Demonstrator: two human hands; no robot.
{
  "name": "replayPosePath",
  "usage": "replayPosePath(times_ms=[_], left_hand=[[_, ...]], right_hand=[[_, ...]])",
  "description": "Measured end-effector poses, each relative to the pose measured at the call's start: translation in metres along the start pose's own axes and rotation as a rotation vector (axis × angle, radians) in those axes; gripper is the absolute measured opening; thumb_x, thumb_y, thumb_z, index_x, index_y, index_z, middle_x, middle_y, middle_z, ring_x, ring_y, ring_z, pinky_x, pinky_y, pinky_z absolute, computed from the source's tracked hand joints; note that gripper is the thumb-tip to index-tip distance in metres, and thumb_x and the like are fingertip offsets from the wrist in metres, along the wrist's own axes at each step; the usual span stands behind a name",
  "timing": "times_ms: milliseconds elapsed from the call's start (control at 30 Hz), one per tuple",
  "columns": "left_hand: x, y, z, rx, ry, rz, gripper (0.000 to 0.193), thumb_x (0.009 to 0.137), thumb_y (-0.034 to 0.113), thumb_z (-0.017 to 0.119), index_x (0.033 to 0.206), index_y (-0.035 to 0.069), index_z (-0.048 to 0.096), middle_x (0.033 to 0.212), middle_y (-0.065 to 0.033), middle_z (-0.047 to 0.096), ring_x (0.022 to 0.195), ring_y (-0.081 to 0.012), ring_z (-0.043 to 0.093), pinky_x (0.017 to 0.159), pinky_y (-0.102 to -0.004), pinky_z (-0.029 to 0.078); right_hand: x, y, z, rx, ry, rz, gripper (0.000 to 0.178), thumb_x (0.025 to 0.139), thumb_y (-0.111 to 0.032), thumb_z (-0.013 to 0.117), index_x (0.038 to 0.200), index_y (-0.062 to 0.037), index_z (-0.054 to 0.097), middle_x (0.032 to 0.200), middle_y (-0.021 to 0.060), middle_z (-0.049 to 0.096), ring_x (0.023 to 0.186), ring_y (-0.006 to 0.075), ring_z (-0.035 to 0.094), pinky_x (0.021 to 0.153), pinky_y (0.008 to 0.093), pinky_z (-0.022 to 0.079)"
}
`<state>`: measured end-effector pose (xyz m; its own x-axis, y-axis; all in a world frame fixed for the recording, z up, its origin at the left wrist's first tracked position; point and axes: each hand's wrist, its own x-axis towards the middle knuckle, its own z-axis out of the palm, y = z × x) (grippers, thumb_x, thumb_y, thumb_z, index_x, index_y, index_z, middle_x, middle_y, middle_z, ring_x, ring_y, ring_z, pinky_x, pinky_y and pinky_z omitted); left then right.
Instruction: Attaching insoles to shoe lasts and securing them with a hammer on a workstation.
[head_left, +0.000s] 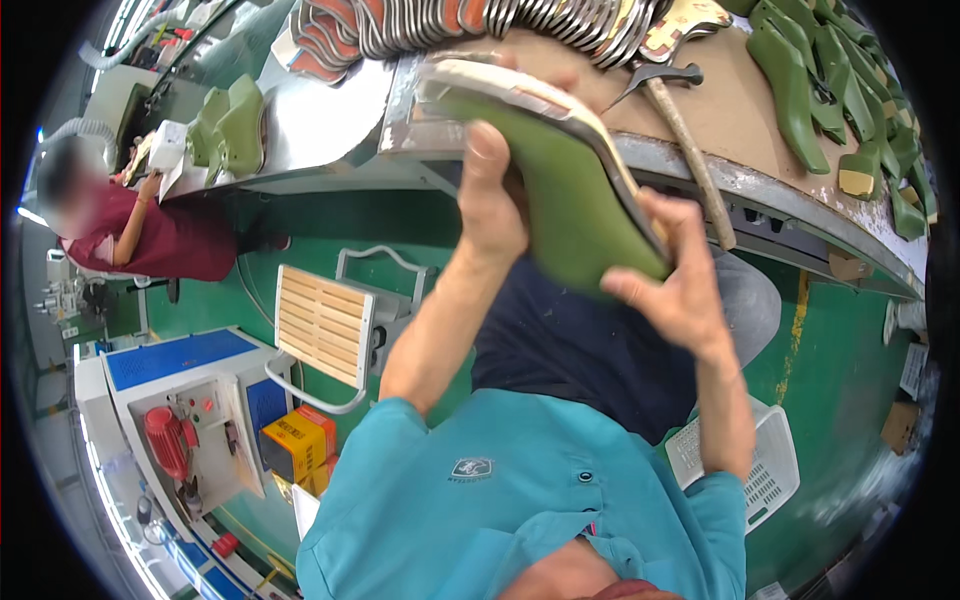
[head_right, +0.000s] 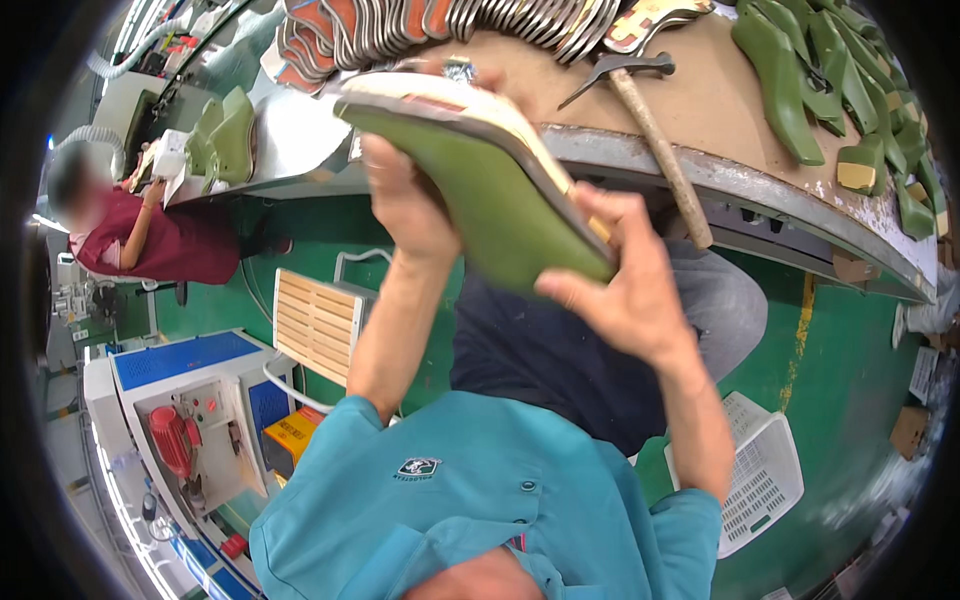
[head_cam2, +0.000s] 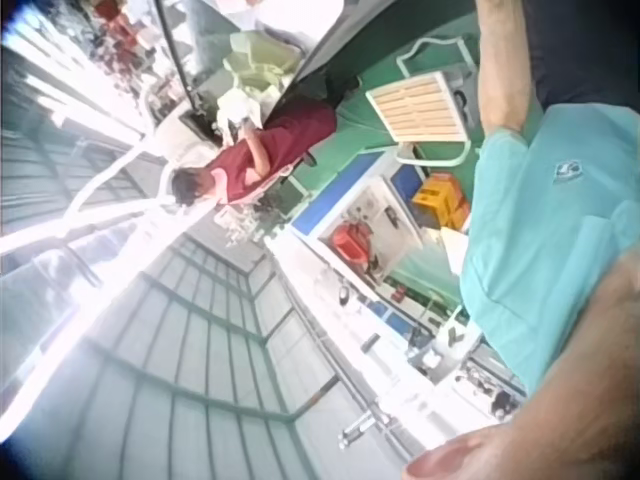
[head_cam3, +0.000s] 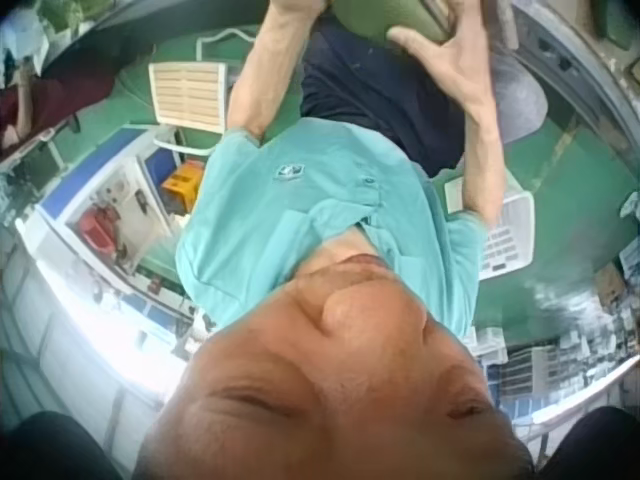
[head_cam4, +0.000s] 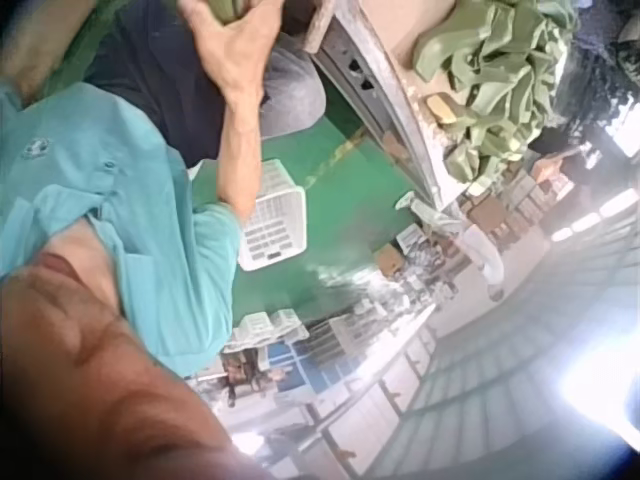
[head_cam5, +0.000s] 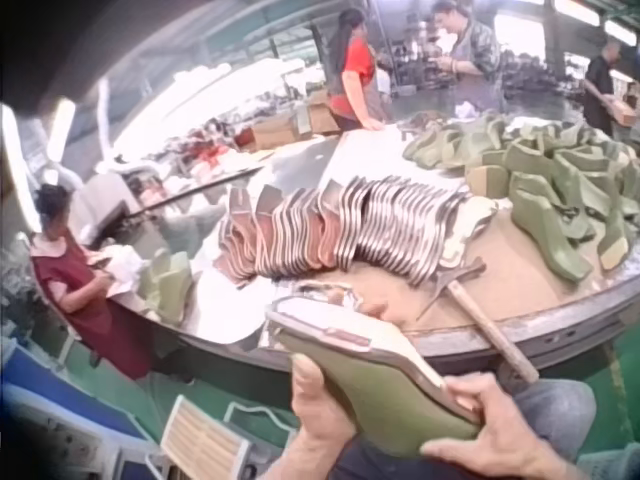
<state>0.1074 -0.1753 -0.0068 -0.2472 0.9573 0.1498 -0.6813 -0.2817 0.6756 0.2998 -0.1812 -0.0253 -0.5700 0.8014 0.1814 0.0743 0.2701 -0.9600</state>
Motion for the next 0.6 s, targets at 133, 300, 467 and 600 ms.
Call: replayPosePath(times_ms=[133,300,467,600], left_hand=[[0.023,0.014,-0.005,-0.023,0.077,0.330,0.053,0.088,0.053,0.054,0.119,0.012,0.046,0.120,-0.0231,0.055,0.114,-0.0392,0.053,0.099,-0.0515,0.043],[0.002,0.000,-0.058,-0.113,0.366,0.378,0.045,0.088,0.030,0.050,0.127,0.014,0.037,0.121,-0.0216,0.053,0.111,-0.0395,0.054,0.095,-0.0525,0.045],[-0.033,0.007,-0.086,0.021,0.483,0.320,0.042,0.086,0.023,0.047,0.126,0.011,0.042,0.127,-0.0175,0.051,0.121,-0.0342,0.048,0.102,-0.0501,0.041],[-0.027,0.033,-0.098,0.609,0.402,0.200,0.060,0.087,0.016,0.056,0.141,0.004,0.034,0.132,-0.0170,0.048,0.122,-0.0276,0.048,0.102,-0.0388,0.041]], right_hand=[[0.048,0.015,-0.026,-0.331,0.079,-0.284,0.061,0.066,-0.001,0.080,0.121,-0.0053,0.055,0.120,0.0112,0.057,0.108,0.0246,0.058,0.091,0.0336,0.047],[0.082,0.035,-0.013,-0.408,-0.040,-0.394,0.059,0.065,-0.002,0.078,0.120,-0.0112,0.058,0.118,0.0122,0.056,0.109,0.0292,0.055,0.090,0.0387,0.048],[0.078,0.045,0.004,-0.603,-0.100,-0.472,0.067,0.063,-0.005,0.079,0.123,-0.0190,0.055,0.117,0.0126,0.053,0.102,0.0336,0.054,0.086,0.0415,0.047],[0.073,0.052,0.008,-0.619,-0.017,-0.437,0.064,0.062,-0.006,0.080,0.120,-0.0162,0.054,0.114,0.0147,0.052,0.101,0.0346,0.053,0.085,0.0423,0.047]])
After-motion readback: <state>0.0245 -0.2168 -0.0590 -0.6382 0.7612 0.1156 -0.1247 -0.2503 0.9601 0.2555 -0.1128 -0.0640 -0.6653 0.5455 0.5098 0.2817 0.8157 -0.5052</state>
